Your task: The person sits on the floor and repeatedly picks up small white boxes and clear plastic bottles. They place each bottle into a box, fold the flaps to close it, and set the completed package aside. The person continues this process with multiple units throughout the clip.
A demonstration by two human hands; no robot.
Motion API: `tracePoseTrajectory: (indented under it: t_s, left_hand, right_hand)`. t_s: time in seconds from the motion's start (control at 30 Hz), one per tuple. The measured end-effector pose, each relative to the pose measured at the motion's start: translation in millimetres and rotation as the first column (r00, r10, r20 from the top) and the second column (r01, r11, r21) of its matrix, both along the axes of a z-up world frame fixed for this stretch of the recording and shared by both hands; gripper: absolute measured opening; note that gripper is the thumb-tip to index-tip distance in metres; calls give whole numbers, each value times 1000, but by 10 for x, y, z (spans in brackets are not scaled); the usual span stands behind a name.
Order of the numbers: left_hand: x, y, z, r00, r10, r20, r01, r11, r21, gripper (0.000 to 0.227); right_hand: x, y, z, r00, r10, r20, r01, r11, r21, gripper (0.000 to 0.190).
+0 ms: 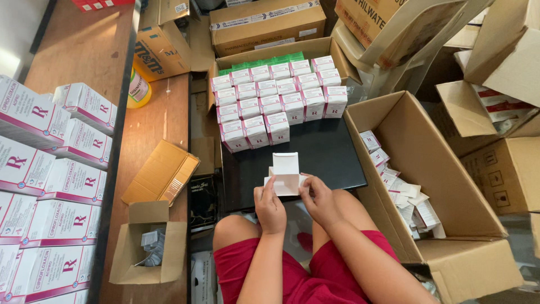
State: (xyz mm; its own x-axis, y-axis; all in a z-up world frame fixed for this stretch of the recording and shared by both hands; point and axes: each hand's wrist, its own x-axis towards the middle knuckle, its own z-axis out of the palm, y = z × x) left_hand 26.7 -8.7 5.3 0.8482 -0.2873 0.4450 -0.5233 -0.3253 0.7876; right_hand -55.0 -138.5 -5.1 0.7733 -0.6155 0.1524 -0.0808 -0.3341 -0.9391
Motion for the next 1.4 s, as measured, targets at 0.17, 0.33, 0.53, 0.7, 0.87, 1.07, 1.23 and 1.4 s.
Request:
tracePoseTrajectory:
  t_s: [0.17, 0.33, 0.53, 0.7, 0.87, 1.07, 1.23, 1.4]
  left_hand:
    - [111, -48, -131, 973, -69, -222, 46, 994, -104, 37]
    - [202, -118, -369, 927, -227, -298, 159, 959, -237, 59]
    - [230, -163, -722, 931, -240, -274, 217, 970, -109, 80]
    - [418, -261, -937, 897, -313, -313, 240, 938, -251, 82]
    - [547, -297, -569, 954, -138, -266, 118, 989, -90, 102]
    - [808, 471, 108, 996, 2, -93, -17, 986, -164, 89]
    - [1287, 2021, -288, 856, 516, 22, -516, 856, 36, 15]
    - [1845, 3370, -1054, 832, 555, -6, -464, 700, 543, 37]
  right_hand:
    - [108, -105, -297, 978, 65, 200, -39, 991, -132, 40]
    - [160, -88, -298, 977, 204, -52, -211, 961, -181, 83]
    - [193, -123, -358, 968, 212, -131, -240, 933, -267, 103]
    - [383, -184, -600, 952, 285, -107, -303, 928, -218, 105]
    - [567, -152, -674, 931, 366, -9, -362, 917, -169, 111]
    - [426, -367, -367, 971, 206, -126, -206, 979, 12, 122]
    - [-253, -772, 38, 976, 184, 117, -206, 952, 226, 106]
    - [-1012, -1040, 85, 982, -30, 187, -43, 926, 375, 71]
